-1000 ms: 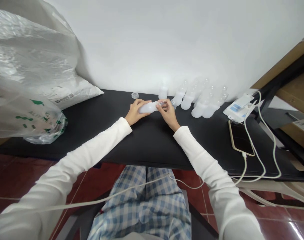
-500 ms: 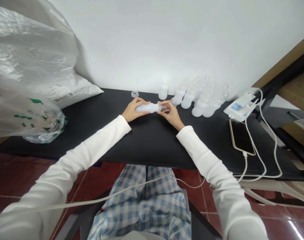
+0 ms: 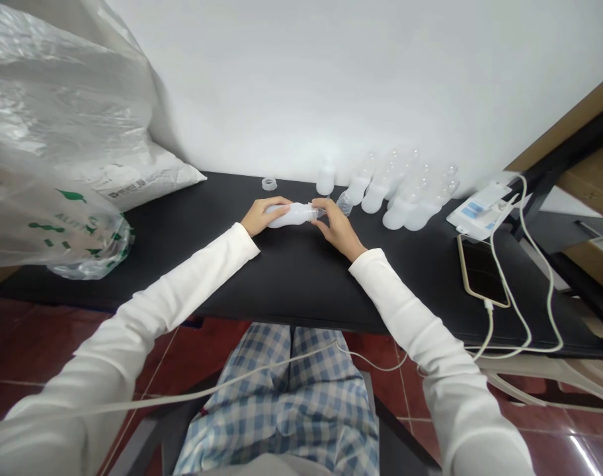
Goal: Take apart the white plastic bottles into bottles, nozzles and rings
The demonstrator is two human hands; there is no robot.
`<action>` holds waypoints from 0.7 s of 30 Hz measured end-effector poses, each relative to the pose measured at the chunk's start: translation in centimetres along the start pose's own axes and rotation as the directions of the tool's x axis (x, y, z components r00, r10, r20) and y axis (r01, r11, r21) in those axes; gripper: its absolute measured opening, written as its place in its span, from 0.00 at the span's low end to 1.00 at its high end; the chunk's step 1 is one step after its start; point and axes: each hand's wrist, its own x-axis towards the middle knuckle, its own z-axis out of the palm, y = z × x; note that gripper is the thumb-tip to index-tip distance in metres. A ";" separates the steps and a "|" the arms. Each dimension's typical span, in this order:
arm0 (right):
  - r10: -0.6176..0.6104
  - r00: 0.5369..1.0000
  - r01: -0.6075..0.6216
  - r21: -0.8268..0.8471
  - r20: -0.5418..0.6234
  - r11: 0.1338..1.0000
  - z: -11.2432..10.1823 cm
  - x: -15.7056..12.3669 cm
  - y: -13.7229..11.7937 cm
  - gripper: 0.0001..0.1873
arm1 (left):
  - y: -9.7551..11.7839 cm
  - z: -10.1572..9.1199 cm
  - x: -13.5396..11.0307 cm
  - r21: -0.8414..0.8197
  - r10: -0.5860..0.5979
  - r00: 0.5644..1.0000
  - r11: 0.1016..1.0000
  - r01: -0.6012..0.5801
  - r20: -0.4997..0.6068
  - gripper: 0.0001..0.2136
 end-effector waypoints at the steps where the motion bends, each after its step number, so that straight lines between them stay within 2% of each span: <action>1: 0.007 1.000 -0.007 0.003 0.010 1.000 -0.1 0.0 -0.1 0.19 | 0.0 0.0 0.0 -0.012 -0.007 1.000 1.000 0.007 -0.006 0.18; 5: 0.050 0.996 -0.050 -0.002 0.068 0.999 -0.4 -0.1 -0.3 0.21 | 0.0 -0.2 0.0 -0.021 -0.013 1.000 1.000 0.013 -0.001 0.18; 12: 0.135 0.986 -0.127 -0.082 0.096 0.988 -0.5 0.2 -0.6 0.16 | 0.1 -0.1 0.1 -0.050 -0.017 0.999 0.999 0.019 0.041 0.19; 17: 0.135 0.985 -0.117 -0.157 0.110 0.981 -0.5 0.4 -0.8 0.20 | 0.2 0.0 0.0 -0.057 0.015 0.998 0.998 -0.012 0.063 0.19; 21: 0.136 0.983 -0.118 -0.143 0.126 0.983 -0.4 0.4 -0.8 0.22 | 0.2 0.0 0.0 -0.053 0.025 0.998 0.998 -0.022 0.064 0.20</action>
